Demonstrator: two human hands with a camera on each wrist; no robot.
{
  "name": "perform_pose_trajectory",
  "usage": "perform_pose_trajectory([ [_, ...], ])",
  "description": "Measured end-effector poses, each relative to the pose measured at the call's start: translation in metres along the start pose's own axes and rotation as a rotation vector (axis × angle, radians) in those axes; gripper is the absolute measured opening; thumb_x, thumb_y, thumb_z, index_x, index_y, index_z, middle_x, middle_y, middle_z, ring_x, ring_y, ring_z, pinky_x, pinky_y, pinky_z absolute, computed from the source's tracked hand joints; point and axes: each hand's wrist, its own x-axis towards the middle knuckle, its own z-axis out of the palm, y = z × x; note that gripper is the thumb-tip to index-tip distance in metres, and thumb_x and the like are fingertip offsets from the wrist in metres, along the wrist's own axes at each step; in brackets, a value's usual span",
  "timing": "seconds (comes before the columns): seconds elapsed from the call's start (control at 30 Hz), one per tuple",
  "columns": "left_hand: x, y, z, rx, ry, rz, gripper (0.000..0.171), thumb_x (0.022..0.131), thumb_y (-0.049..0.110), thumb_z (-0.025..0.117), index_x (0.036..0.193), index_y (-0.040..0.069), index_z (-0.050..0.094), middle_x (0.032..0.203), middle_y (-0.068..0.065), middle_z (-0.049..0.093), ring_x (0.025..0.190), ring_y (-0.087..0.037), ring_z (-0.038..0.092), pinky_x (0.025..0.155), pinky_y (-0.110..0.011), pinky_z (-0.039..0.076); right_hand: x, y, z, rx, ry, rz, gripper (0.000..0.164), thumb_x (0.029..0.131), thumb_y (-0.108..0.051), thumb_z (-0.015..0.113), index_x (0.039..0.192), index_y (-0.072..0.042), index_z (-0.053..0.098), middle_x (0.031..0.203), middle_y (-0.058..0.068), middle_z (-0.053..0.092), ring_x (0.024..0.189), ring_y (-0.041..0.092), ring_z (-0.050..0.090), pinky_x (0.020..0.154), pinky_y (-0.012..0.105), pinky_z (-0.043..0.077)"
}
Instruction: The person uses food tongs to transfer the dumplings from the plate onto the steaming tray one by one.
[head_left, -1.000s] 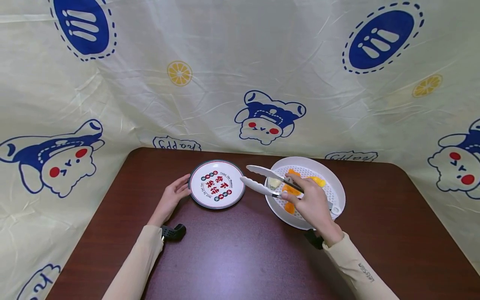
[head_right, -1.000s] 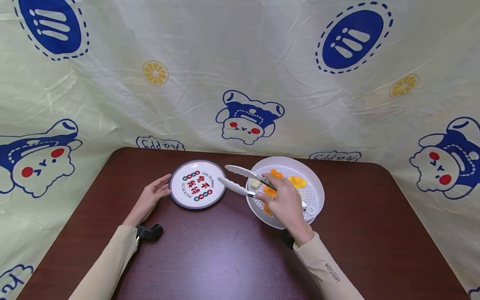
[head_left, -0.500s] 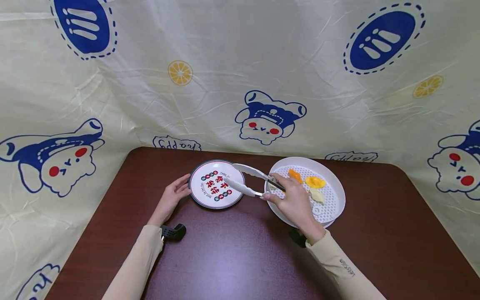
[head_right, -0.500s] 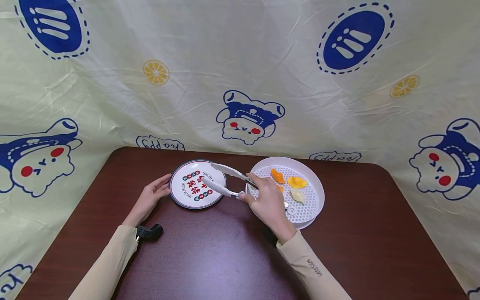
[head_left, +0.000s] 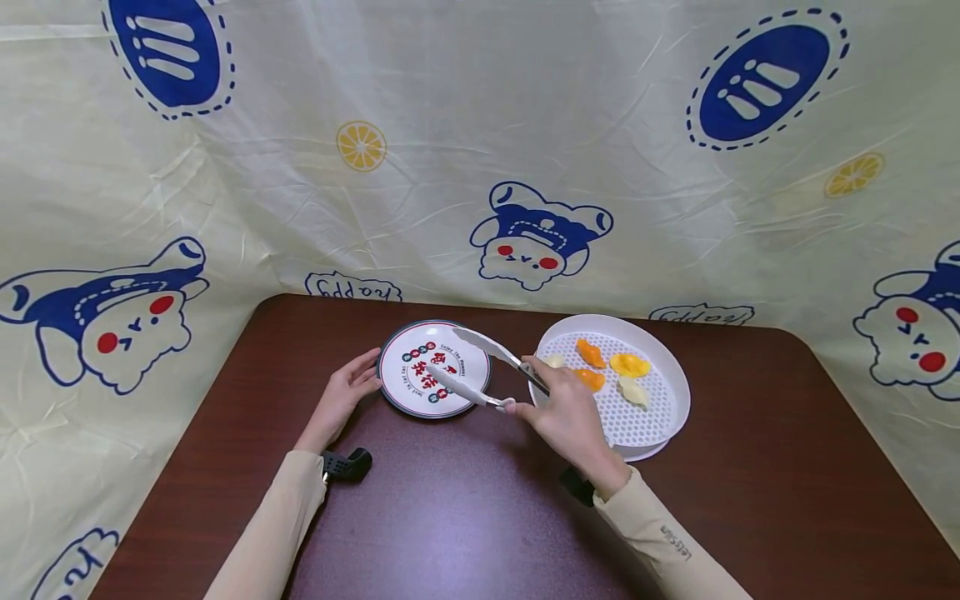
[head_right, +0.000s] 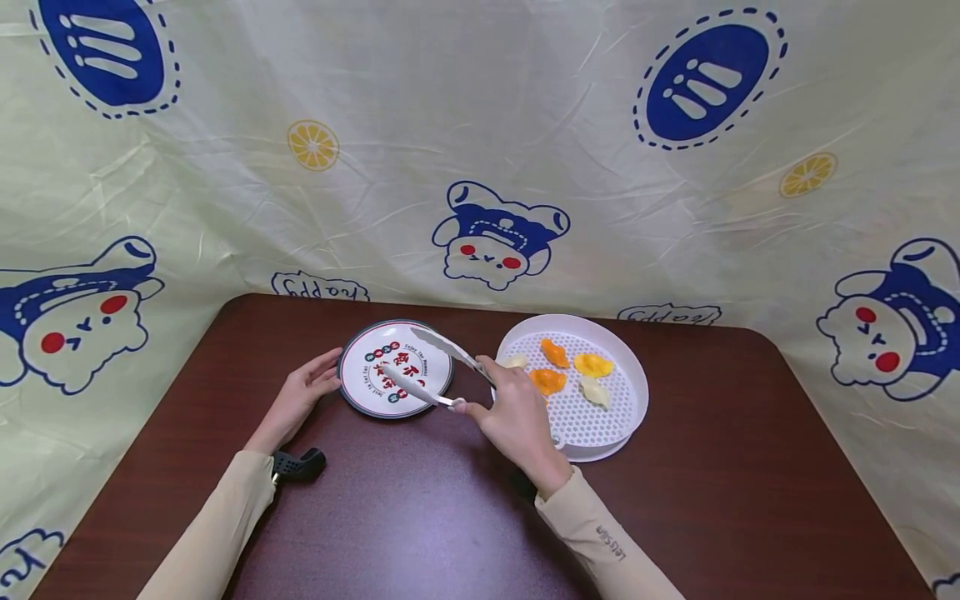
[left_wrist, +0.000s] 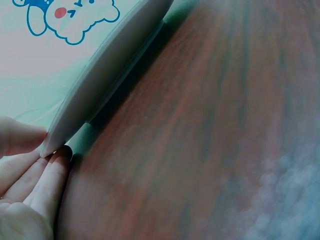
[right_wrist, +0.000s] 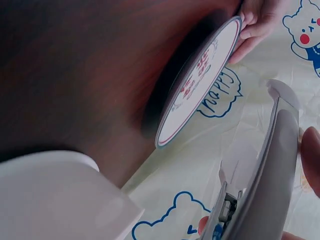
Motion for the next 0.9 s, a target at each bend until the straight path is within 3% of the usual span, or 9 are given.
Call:
perform_pose_trajectory([
  [0.3,0.000,0.001,0.000,-0.002,0.000,0.006,0.054,0.095,-0.004,0.051,0.145,-0.006,0.032,0.151,-0.021,0.029,0.133,-0.033,0.036,0.090,-0.012,0.042,-0.008,-0.005,0.009,-0.023,0.020,-0.058,0.071,0.065,-0.027,0.089,0.122,0.002,0.060,0.109,0.018,0.066,0.093,0.034,0.062,0.078,0.047,0.050],
  [0.9,-0.001,0.000,-0.001,0.012,-0.004,0.011,0.055,0.095,-0.004,0.051,0.145,-0.006,0.031,0.151,-0.022,0.028,0.134,-0.034,0.035,0.091,-0.012,0.041,-0.026,-0.001,0.026,-0.061,-0.012,-0.005,0.077,0.060,-0.032,0.091,0.122,0.001,0.058,0.100,0.016,0.066,0.084,0.031,0.061,0.066,0.045,0.050],
])
